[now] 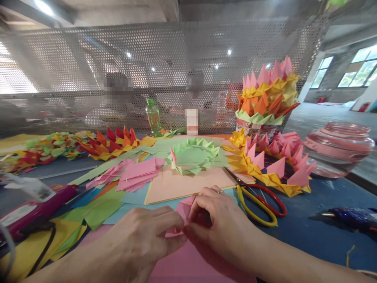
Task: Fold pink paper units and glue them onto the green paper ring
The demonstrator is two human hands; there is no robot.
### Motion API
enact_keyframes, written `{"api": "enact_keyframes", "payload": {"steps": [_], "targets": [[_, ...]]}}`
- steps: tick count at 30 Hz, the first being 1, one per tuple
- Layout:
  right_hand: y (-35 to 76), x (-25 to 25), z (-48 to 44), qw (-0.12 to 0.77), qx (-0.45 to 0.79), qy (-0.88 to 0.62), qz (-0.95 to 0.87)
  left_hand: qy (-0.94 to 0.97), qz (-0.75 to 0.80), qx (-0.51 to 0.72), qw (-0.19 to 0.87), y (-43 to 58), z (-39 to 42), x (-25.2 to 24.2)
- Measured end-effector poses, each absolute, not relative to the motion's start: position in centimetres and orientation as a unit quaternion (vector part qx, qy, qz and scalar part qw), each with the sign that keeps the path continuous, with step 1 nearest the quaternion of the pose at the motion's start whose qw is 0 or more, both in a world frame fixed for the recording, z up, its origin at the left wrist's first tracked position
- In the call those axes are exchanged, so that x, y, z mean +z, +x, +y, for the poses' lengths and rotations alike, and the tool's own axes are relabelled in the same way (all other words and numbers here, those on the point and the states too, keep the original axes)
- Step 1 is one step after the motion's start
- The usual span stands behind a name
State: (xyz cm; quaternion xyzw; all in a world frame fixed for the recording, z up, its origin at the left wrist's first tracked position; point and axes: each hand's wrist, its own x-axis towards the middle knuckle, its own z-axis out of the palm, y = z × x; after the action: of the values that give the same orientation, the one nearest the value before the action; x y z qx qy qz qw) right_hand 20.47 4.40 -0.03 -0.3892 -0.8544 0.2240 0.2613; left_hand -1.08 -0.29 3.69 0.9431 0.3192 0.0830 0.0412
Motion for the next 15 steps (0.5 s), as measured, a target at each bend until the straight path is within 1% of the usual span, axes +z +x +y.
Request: {"api": "enact_keyframes", "payload": {"steps": [3, 9, 15], "targets": [[20.59, 0.2, 4.29, 0.256, 0.232, -0.396, -0.851, 0.942, 0.317, 0.095, 0.045, -1.19, -0.32, 3.68], [21.09, 0.77, 4.25, 0.246, 0.276, -0.393, -0.842, 0.945, 0.319, 0.072, 0.018, -1.37, -0.63, 3.77], [21.31, 1.02, 4.28, 0.232, 0.284, -0.397, -0.841, 0.948, 0.311, 0.067, 0.007, -1.43, -0.52, 4.17]]}}
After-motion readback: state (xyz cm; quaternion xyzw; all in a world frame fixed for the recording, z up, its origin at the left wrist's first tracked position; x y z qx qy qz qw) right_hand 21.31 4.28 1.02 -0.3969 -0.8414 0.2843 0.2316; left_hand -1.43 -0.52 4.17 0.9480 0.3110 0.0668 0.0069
